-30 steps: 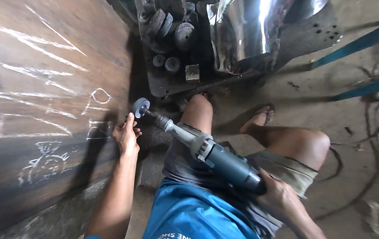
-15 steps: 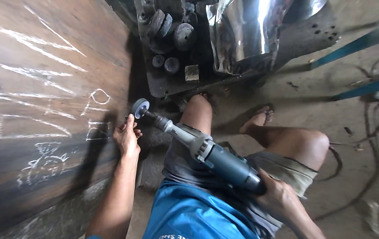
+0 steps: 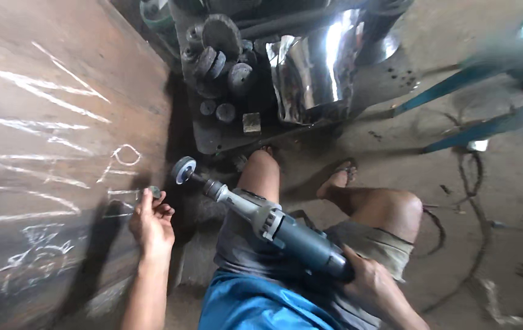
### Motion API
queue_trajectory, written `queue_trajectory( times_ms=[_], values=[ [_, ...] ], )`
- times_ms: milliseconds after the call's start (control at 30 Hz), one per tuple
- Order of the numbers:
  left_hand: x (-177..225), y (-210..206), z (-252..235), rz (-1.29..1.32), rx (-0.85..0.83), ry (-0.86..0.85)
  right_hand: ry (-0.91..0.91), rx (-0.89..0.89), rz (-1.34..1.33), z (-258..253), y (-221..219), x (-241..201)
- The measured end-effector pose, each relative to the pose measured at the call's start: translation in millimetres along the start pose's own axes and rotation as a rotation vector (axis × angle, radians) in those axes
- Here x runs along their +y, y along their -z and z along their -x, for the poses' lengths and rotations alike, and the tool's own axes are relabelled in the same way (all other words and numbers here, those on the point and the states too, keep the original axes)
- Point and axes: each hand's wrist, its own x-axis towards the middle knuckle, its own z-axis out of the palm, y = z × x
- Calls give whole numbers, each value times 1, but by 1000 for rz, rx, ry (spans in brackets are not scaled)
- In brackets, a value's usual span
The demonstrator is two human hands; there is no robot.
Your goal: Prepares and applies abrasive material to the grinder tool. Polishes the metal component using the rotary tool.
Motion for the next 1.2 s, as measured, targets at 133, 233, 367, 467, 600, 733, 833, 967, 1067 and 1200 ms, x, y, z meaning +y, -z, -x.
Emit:
queue_trajectory(
  times_ms=[133, 233, 367, 467, 600, 733, 833, 967, 1067, 1200],
  values=[
    [36, -29, 25, 155, -328, 1, -17, -18, 0, -2, 2, -1],
    [51, -65, 37, 147, -638, 1, -15, -22, -9, -2, 0, 1],
    [55, -131, 35, -138, -798, -221, -44, -30, 2, 1, 0, 0],
    [39, -185, 9, -488, -771, -475, -52, -22, -1, 3, -2, 0],
    [17, -230, -4, -798, -694, -646, -53, -13, -1, 5, -5, 1],
    [-5, -250, -13, -957, -641, -678, -52, -17, -2, 6, -5, 1],
    [-10, -251, -13, -1012, -640, -610, -51, -29, -20, 6, -3, 1],
    [-18, -245, -18, -1048, -646, -573, -59, -61, -12, 3, -4, 1],
    [-23, -243, -21, -1017, -649, -596, -47, -67, -6, 2, -3, 2],
    [-21, -244, -25, -1018, -669, -596, -33, -55, -15, 0, -3, 3]
  ],
)
